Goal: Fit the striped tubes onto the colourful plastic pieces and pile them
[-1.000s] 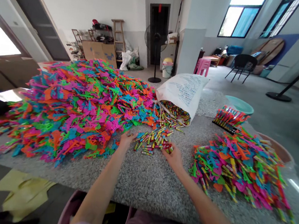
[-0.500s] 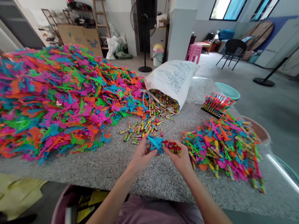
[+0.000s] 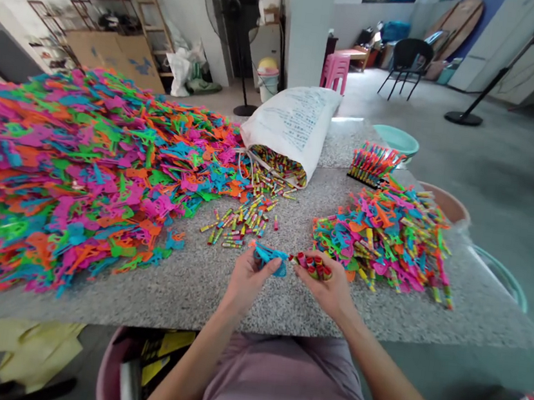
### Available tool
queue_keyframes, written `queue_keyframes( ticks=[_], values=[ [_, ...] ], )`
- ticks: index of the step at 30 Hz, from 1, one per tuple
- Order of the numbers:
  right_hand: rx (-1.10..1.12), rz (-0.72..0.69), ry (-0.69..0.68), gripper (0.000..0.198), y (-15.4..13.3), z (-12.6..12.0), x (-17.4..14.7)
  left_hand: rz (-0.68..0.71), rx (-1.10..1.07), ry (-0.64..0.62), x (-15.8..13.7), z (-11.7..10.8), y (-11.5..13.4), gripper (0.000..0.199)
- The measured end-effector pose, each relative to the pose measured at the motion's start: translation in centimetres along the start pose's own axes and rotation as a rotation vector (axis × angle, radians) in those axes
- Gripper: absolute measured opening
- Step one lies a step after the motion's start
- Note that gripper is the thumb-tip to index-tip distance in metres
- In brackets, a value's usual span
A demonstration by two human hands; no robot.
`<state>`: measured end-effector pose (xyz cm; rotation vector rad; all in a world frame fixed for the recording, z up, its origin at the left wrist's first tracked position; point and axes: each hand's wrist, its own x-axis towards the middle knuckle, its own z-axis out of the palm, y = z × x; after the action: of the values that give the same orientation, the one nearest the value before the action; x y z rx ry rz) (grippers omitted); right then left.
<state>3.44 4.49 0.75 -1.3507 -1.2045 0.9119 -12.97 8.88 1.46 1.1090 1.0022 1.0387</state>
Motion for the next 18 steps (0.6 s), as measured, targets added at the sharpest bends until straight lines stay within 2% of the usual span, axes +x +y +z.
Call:
queue_keyframes(
  ticks=[5,8,11,16,18],
  values=[
    [0.114,0.127,-0.084,0.025,-0.2,-0.7,0.0,0.024,0.097,-0.09,0.2,-0.5,0.1,0.024],
    [0.152,0.141,-0.211,0.023,-0.8,-1.4,0.1,0.018,0.165,-0.157,0.3,-0.9,0.3,0.022],
    [0.181,0.212,-0.346,0.026,-1.0,-1.9,-0.5,-0.015,0.212,-0.253,-0.3,-1.2,0.3,0.026],
    [0.287,0.429,-0.387,0.032,1.2,-1.6,-3.3,-0.157,0.1,-0.313,-1.9,-1.1,-2.3,0.03],
    [0.255,0.437,-0.351,0.034,2.4,-1.8,-4.0,-0.186,0.073,-0.327,-2.2,-0.2,-3.9,0.031]
  ],
)
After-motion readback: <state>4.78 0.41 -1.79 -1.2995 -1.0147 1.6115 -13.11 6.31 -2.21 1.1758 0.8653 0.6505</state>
